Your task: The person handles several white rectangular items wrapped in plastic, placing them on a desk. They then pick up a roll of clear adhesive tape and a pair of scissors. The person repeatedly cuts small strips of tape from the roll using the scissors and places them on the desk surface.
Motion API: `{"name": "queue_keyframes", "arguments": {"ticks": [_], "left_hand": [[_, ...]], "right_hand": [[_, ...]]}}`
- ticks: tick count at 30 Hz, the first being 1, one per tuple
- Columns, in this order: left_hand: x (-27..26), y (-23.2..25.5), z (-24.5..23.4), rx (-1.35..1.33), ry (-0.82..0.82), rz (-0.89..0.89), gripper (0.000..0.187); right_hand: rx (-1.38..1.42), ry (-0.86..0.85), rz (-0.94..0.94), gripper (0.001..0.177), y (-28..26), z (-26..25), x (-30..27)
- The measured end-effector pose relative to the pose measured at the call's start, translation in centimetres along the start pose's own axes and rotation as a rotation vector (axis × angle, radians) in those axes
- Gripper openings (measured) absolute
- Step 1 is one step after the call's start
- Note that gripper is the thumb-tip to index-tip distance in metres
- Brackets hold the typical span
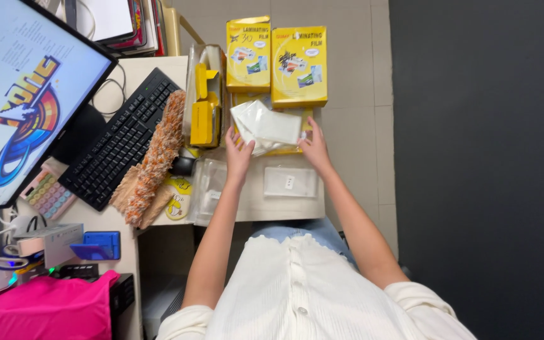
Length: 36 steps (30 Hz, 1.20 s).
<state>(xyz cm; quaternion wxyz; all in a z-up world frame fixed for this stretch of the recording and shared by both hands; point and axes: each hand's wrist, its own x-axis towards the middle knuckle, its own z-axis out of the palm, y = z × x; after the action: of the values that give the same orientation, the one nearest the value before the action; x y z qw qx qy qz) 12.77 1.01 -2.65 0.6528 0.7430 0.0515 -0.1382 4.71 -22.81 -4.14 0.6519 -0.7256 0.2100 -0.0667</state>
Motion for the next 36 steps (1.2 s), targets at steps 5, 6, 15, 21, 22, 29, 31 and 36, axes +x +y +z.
{"name": "queue_keyframes", "arguments": {"ticks": [5, 6, 15, 21, 22, 29, 31, 36], "left_hand": [[-4.5, 4.2, 3.5, 0.247, 0.195, 0.22, 0.069], [-5.6, 5.6, 4.7, 0.304, 0.246, 0.277, 0.063], [-7.4, 7.4, 18.8, -0.007, 0.185, 0.181, 0.021], [-7.8, 9.8, 31.2, -0.05, 0.089, 0.165, 0.016], [-7.2, 10.6, 32.6, -0.057, 0.096, 0.172, 0.016], [-2.6, 13.8, 35.8, -0.013, -0.085, 0.139, 0.017], [-0.1, 14.3, 35.8, -0.017, -0.067, 0.155, 0.017], [7.5, 16.5, 35.4, -0.049, 0.031, 0.174, 0.018]], "right_hand": [[-0.056, -0.081, -0.045, 0.065, 0.4, -3.8, -0.8], [-0.014, -0.111, -0.016, 0.062, 0.7, -4.8, -0.7], [0.06, -0.466, 0.08, 0.049, -1.4, -18.8, 3.0], [-0.053, -0.521, 0.031, 0.042, -7.5, -29.2, 7.5], [-0.059, -0.526, 0.021, 0.042, -8.0, -30.4, 8.7], [0.035, -0.563, -0.012, 0.039, -9.6, -32.5, 14.8], [0.036, -0.598, -0.028, 0.04, -10.4, -32.3, 17.1], [-0.044, -0.746, -0.066, 0.04, -13.0, -30.4, 25.4]]}}
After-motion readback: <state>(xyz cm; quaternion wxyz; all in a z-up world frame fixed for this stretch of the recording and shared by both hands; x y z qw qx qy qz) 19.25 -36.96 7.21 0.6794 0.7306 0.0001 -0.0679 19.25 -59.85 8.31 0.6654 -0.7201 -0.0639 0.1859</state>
